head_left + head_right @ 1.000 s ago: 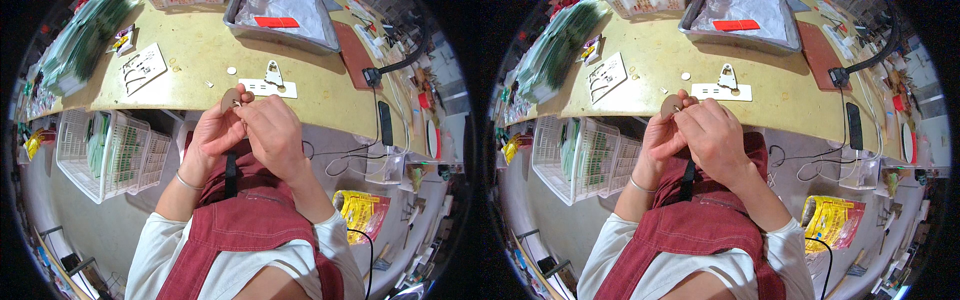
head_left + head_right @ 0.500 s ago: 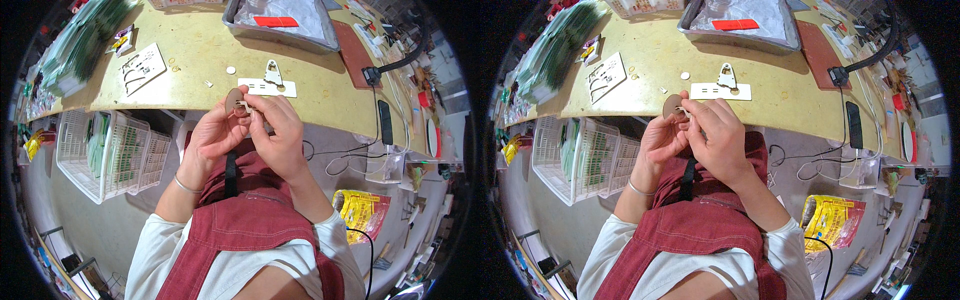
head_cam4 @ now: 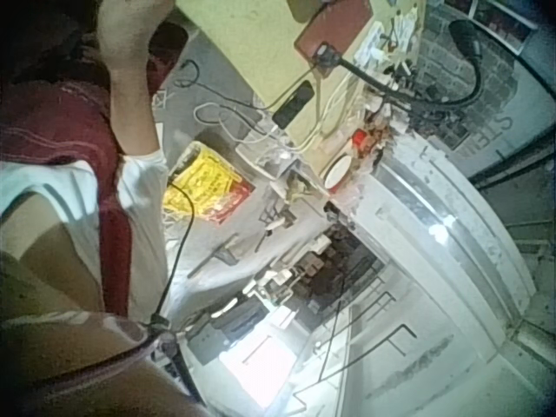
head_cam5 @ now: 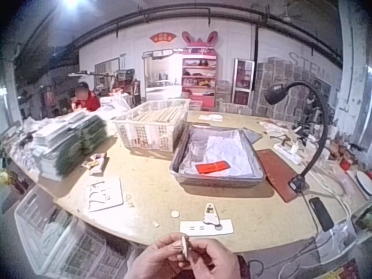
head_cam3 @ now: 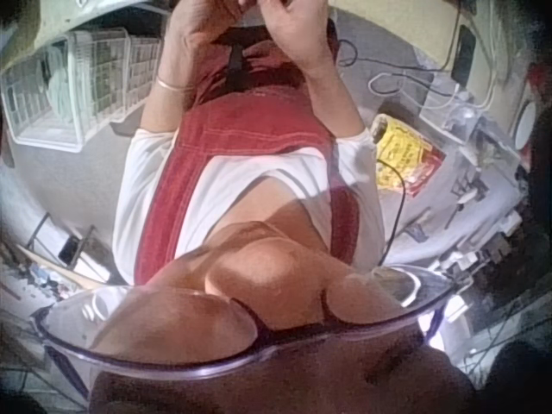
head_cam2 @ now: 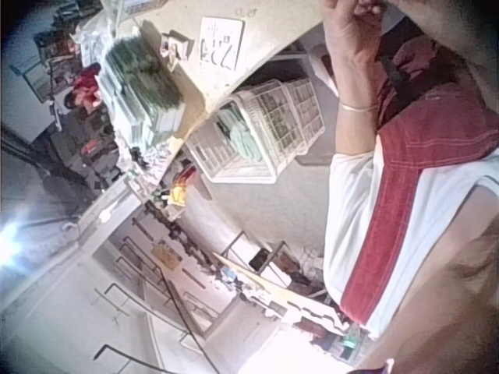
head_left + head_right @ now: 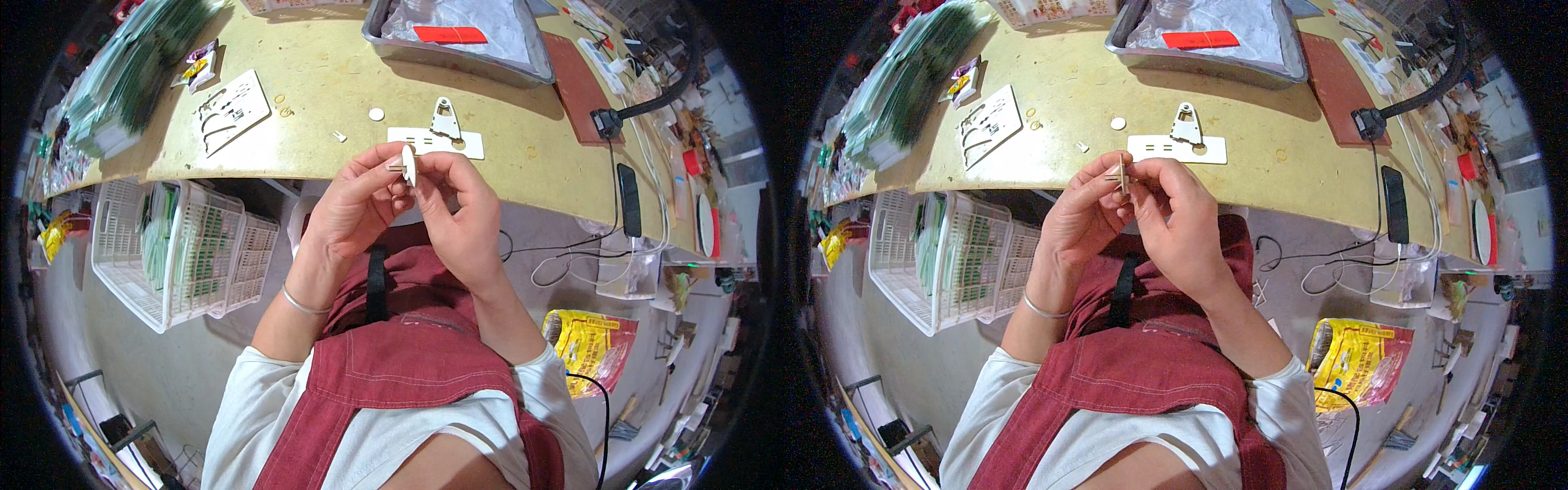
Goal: The person assembles small mechanical components on a workbench. They handle a plastic template, a metal bracket, and circular parts, fitting them together by hand and occasionally referring to the template.
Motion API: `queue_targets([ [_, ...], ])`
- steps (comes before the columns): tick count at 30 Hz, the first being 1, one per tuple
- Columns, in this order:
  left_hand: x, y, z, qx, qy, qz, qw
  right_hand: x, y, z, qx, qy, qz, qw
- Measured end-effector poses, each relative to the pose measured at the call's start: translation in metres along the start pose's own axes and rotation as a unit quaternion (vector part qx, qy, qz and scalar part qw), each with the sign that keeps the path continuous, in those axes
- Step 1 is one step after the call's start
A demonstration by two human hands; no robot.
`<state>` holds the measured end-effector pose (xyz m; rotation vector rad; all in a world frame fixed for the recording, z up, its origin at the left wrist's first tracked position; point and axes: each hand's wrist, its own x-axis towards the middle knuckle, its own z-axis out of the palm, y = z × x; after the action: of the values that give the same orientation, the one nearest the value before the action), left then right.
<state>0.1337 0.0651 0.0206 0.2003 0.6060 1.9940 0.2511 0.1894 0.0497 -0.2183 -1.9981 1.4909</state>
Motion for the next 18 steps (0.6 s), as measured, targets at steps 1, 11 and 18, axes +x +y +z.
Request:
queue_targets([
  [1,0.001,0.0,-0.001,0.012,-0.009,0.006,1.0,0.002,-0.003,-0.001,0.036,-0.004,0.016,0.999],
  [11,0.005,-0.013,0.025,0.237,0.097,0.139,0.957,0.004,0.034,-0.022,0.338,-0.058,0.213,0.915],
  [18,0.003,-0.012,0.032,0.276,0.103,0.146,0.944,0.001,0.058,-0.023,0.531,-0.08,0.255,0.804],
])
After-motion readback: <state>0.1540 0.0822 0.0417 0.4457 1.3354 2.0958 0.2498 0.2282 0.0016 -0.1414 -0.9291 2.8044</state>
